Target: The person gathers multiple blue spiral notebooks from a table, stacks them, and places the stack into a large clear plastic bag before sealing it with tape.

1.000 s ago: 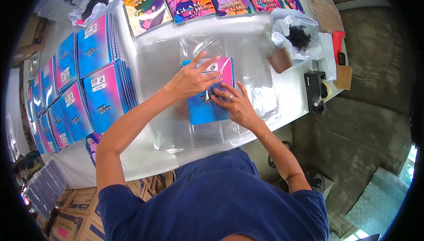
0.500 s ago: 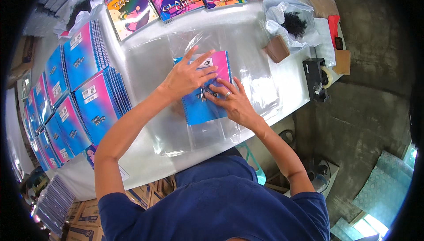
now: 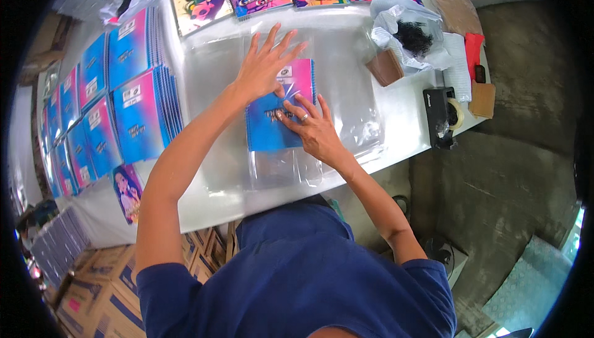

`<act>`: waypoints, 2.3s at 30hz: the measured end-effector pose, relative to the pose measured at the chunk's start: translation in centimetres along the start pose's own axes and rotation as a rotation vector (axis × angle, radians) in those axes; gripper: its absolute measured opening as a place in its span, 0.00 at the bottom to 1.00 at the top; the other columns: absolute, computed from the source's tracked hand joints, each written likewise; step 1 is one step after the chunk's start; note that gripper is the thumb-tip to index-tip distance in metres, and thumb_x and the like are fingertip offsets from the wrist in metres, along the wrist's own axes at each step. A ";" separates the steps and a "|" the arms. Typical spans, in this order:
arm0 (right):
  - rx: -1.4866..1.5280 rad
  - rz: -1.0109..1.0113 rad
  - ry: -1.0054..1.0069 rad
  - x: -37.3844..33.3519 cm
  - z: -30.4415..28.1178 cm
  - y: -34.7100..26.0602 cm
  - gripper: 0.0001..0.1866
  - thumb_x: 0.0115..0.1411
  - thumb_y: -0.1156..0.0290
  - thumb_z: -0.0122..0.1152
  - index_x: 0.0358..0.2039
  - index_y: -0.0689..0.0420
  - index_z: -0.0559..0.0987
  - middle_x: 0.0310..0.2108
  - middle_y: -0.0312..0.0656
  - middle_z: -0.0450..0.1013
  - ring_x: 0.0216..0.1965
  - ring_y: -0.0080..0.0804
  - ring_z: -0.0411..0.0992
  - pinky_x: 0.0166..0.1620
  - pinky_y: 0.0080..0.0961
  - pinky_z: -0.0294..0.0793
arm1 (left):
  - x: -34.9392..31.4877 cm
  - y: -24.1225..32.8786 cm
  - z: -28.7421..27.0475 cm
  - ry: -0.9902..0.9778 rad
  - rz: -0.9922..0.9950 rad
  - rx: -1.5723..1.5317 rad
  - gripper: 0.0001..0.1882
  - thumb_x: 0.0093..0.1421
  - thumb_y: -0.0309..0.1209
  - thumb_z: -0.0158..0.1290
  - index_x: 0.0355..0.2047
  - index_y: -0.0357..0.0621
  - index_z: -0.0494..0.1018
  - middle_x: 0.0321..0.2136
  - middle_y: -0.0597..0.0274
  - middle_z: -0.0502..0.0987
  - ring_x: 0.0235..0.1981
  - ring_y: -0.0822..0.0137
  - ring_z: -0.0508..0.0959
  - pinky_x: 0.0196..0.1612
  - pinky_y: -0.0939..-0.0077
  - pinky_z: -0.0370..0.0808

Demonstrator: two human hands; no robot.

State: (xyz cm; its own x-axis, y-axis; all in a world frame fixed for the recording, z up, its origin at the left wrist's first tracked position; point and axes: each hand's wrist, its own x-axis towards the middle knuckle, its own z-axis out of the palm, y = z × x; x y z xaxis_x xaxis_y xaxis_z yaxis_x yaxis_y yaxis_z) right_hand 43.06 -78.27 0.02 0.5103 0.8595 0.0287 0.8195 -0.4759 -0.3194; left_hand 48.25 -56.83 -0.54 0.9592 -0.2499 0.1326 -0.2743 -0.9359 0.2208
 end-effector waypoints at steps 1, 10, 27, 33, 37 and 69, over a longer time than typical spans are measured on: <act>-0.028 -0.040 0.014 -0.6 0.4 0.0 0.28 0.49 0.79 0.54 0.52 0.43 0.76 0.61 0.33 0.60 0.66 0.37 0.51 0.66 0.54 0.42 | 0.2 0.1 -0.1 0.021 0.001 0.012 0.69 0.23 0.36 0.72 0.67 0.71 0.45 0.68 0.69 0.45 0.69 0.52 0.42 0.63 0.37 0.52; 0.392 -0.250 -0.226 -14.4 0.5 -0.5 0.17 0.53 0.72 0.57 0.44 0.49 0.80 0.63 0.36 0.59 0.66 0.37 0.51 0.68 0.48 0.42 | 1.7 2.7 -0.5 -0.196 -0.142 0.207 0.74 0.20 0.34 0.73 0.67 0.73 0.41 0.69 0.72 0.42 0.70 0.56 0.41 0.65 0.38 0.49; 1.196 1.068 0.116 -34.2 -16.2 35.7 0.14 0.57 0.62 0.64 0.37 0.60 0.80 0.50 0.41 0.70 0.53 0.32 0.66 0.55 0.50 0.66 | 2.5 4.3 -0.8 -0.236 -0.331 0.321 0.76 0.14 0.29 0.72 0.67 0.73 0.44 0.69 0.74 0.45 0.69 0.55 0.43 0.64 0.37 0.51; 1.608 0.487 0.816 -37.9 -8.9 32.3 0.06 0.58 0.72 0.60 0.31 0.62 0.79 0.56 0.45 0.63 0.57 0.35 0.63 0.56 0.48 0.68 | 1.7 3.6 -0.8 -0.230 -0.348 0.304 0.75 0.14 0.29 0.72 0.67 0.73 0.45 0.69 0.73 0.45 0.69 0.55 0.42 0.63 0.36 0.51; 1.036 0.831 0.706 -38.7 -7.1 32.8 0.09 0.53 0.69 0.66 0.28 0.62 0.79 0.50 0.45 0.68 0.56 0.38 0.64 0.56 0.52 0.66 | 1.4 2.6 -0.6 -0.243 -0.317 0.236 0.75 0.14 0.30 0.72 0.67 0.73 0.45 0.69 0.72 0.44 0.69 0.52 0.41 0.63 0.35 0.49; -0.206 0.367 -0.570 12.8 -3.1 2.6 0.26 0.43 0.45 0.69 0.34 0.53 0.82 0.30 0.43 0.79 0.36 0.40 0.78 0.37 0.35 0.75 | 1.1 -2.6 1.7 -0.269 -0.122 -0.219 0.69 0.24 0.44 0.73 0.67 0.69 0.44 0.69 0.63 0.43 0.69 0.48 0.40 0.63 0.34 0.47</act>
State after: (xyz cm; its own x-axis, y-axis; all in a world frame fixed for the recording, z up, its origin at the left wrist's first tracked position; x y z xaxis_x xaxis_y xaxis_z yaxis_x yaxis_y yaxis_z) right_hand 52.51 -69.12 2.47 0.5933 0.5738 -0.5646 0.6821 -0.7308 -0.0257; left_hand 50.11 -55.04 -2.66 0.9616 -0.2230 -0.1603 -0.1367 -0.8949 0.4248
